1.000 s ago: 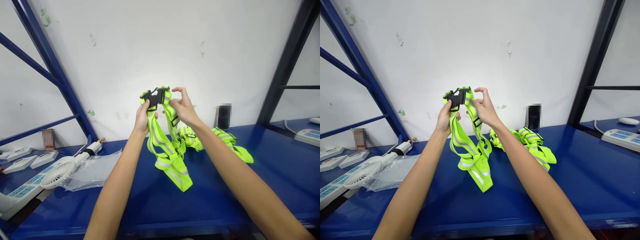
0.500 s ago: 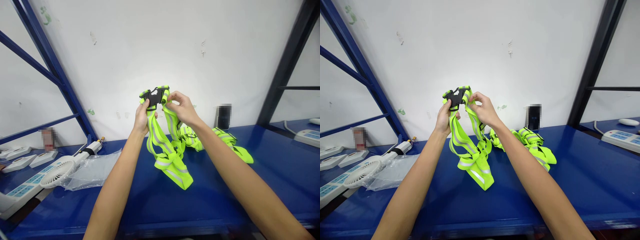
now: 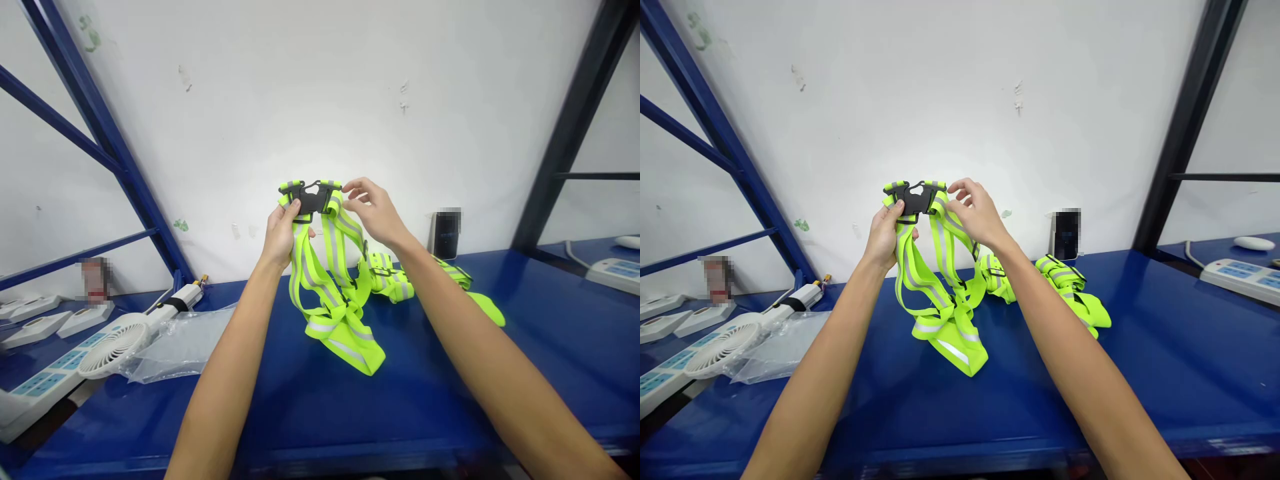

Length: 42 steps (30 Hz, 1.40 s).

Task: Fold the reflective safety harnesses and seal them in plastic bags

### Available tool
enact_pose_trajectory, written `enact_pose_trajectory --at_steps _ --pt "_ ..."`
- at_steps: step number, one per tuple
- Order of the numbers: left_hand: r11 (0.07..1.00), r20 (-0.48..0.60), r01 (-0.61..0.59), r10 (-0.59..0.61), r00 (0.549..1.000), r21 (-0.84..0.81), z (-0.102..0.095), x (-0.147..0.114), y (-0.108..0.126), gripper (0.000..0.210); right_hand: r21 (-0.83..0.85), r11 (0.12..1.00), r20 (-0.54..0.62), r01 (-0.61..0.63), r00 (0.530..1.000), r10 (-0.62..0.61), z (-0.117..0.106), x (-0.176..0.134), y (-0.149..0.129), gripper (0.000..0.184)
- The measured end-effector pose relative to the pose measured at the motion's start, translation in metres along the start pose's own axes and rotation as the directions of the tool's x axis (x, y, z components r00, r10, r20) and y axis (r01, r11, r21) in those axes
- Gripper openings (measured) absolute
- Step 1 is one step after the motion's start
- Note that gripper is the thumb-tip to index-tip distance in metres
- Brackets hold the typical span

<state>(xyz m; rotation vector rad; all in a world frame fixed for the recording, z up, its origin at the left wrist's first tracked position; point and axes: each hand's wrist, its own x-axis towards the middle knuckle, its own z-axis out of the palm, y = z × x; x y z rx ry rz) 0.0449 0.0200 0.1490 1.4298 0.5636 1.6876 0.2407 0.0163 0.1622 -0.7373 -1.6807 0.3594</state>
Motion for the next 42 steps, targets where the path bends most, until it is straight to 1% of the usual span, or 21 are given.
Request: enact_pose_trajectory --at_steps 1,3,5,9,12,15,16,18,21,23,25,27,29,32,36,38,40,42 --pt "1.000 0.009 -0.009 0.009 1.000 0.015 0.000 0.000 0.000 0.033 0.010 0.999 0.035 -0.036 0.999 0.036 0.000 0.000 -0.001 0.012" --pt "0.999 0.017 -0.020 0.020 1.000 0.036 -0.001 0.000 0.001 0.033 0.045 0.991 0.158 -0.123 0.981 0.115 0.000 0.000 -0.001 0.021" --pt "0.998 0.016 -0.026 0.025 1.000 0.052 -0.002 0.001 0.000 0.033 0.027 0.987 0.232 -0.159 0.961 0.148 0.000 -0.001 -0.001 0.029" --pt "0.995 0.035 -0.032 0.029 0.999 0.094 -0.008 0.004 -0.002 0.034 -0.022 0.990 0.227 -0.137 0.964 0.138 -0.001 -0.002 0.004 0.036" --pt "0.990 0.045 -0.043 0.037 0.998 0.136 -0.012 0.005 -0.002 0.034 0.002 0.981 0.211 -0.194 0.959 0.189 -0.004 -0.001 0.007 0.033" --pt "0.982 0.049 -0.059 0.051 0.997 0.177 -0.014 0.007 -0.002 0.034 -0.034 0.961 0.171 -0.273 0.946 0.275 -0.007 -0.002 0.005 0.028" --pt "0.981 0.055 -0.065 0.056 0.997 0.185 -0.014 0.007 -0.002 0.035 -0.050 0.954 0.173 -0.295 0.938 0.299 -0.008 -0.002 0.003 0.027" --pt "0.978 0.067 -0.081 0.069 0.995 0.193 -0.014 0.007 -0.003 0.035 -0.062 0.949 0.233 -0.310 0.920 0.315 -0.009 -0.004 0.000 0.032" --pt "0.975 0.068 -0.111 0.099 0.993 0.193 -0.012 0.006 -0.003 0.035 0.001 0.956 0.356 -0.293 0.893 0.274 -0.009 -0.005 -0.004 0.041" --pt "0.973 0.069 -0.126 0.115 0.991 0.193 -0.011 0.005 -0.003 0.035 0.053 0.949 0.397 -0.310 0.879 0.264 -0.008 -0.005 -0.004 0.036" --pt "0.972 0.082 -0.134 0.120 0.989 0.193 -0.011 0.004 -0.002 0.035 0.087 0.942 0.413 -0.326 0.872 0.264 -0.008 -0.004 -0.002 0.025" --pt "0.974 0.099 -0.128 0.111 0.989 0.188 -0.012 0.004 -0.001 0.035 0.100 0.942 0.411 -0.320 0.875 0.254 -0.008 -0.003 0.001 0.013" --pt "0.978 0.113 -0.103 0.084 0.990 0.179 -0.013 0.003 0.000 0.035 0.103 0.941 0.399 -0.322 0.880 0.258 -0.010 -0.002 0.003 0.007" --pt "0.986 0.144 -0.058 0.034 0.989 0.159 -0.016 0.003 0.001 0.034 0.137 0.925 0.368 -0.353 0.885 0.284 -0.010 -0.001 0.005 0.007" --pt "0.992 0.176 -0.014 -0.008 0.984 0.127 -0.019 0.002 0.000 0.036 0.248 0.897 0.317 -0.365 0.906 0.281 -0.003 -0.001 0.002 0.007" --pt "0.990 0.200 -0.005 -0.023 0.980 0.139 -0.019 0.001 -0.001 0.037 0.282 0.893 0.263 -0.351 0.923 0.280 0.003 -0.001 0.000 0.002" --pt "0.985 0.223 -0.027 -0.011 0.975 0.167 -0.018 0.001 -0.001 0.036 0.282 0.893 0.166 -0.351 0.934 0.315 0.007 -0.001 -0.002 0.008" --pt "0.977 0.238 -0.074 0.025 0.971 0.198 -0.016 0.000 0.000 0.035 0.277 0.886 0.071 -0.372 0.928 0.367 0.010 0.000 -0.001 0.012"
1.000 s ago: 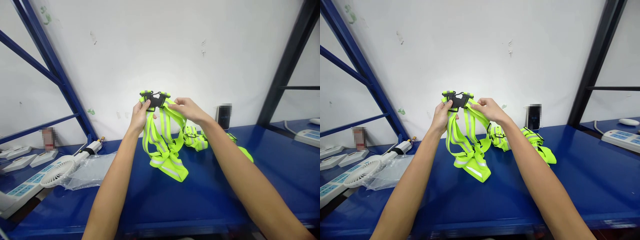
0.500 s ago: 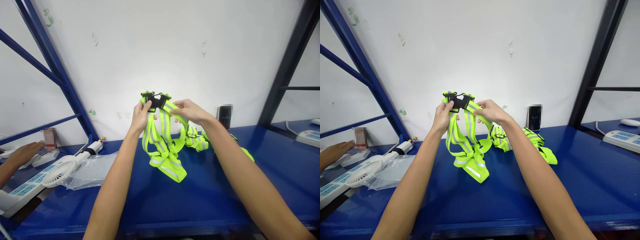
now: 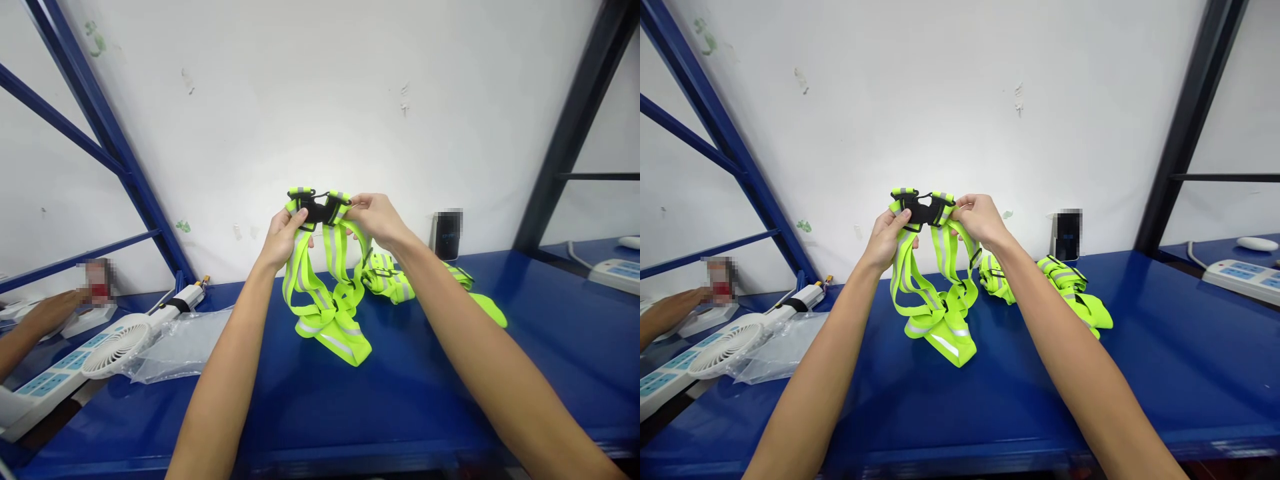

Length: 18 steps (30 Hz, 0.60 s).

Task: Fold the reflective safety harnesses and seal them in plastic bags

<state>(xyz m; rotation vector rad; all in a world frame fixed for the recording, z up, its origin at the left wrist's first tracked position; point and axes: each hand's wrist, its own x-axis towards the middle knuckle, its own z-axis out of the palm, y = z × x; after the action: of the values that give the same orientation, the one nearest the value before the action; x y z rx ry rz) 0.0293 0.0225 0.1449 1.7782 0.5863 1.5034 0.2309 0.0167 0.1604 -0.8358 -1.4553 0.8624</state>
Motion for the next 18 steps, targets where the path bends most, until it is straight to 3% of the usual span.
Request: enact_pose_trajectory --at_steps 2,7,11,14,18 --pt "0.999 0.005 -0.033 0.033 0.999 0.030 0.003 0.000 0.001 0.035 0.045 0.999 -0.044 -0.018 0.999 0.020 0.001 0.002 0.002 0.013" --pt "0.998 0.000 -0.052 0.052 0.999 0.032 0.008 -0.001 0.002 0.034 0.265 0.954 0.026 -0.141 0.990 0.139 0.006 0.005 0.008 0.016" --pt "0.999 0.014 -0.039 0.039 0.999 0.030 0.008 -0.002 -0.001 0.032 0.332 0.918 -0.044 -0.218 0.968 0.245 0.013 0.005 0.009 0.021" --pt "0.999 0.014 -0.033 0.033 0.999 0.017 0.008 -0.002 -0.002 0.032 0.437 0.887 -0.095 -0.151 0.973 0.212 0.019 0.004 0.010 0.031" --pt "1.000 0.027 -0.019 0.020 0.999 -0.016 0.008 -0.003 -0.004 0.033 0.461 0.887 -0.131 0.021 0.990 0.044 0.028 0.004 0.016 0.021"
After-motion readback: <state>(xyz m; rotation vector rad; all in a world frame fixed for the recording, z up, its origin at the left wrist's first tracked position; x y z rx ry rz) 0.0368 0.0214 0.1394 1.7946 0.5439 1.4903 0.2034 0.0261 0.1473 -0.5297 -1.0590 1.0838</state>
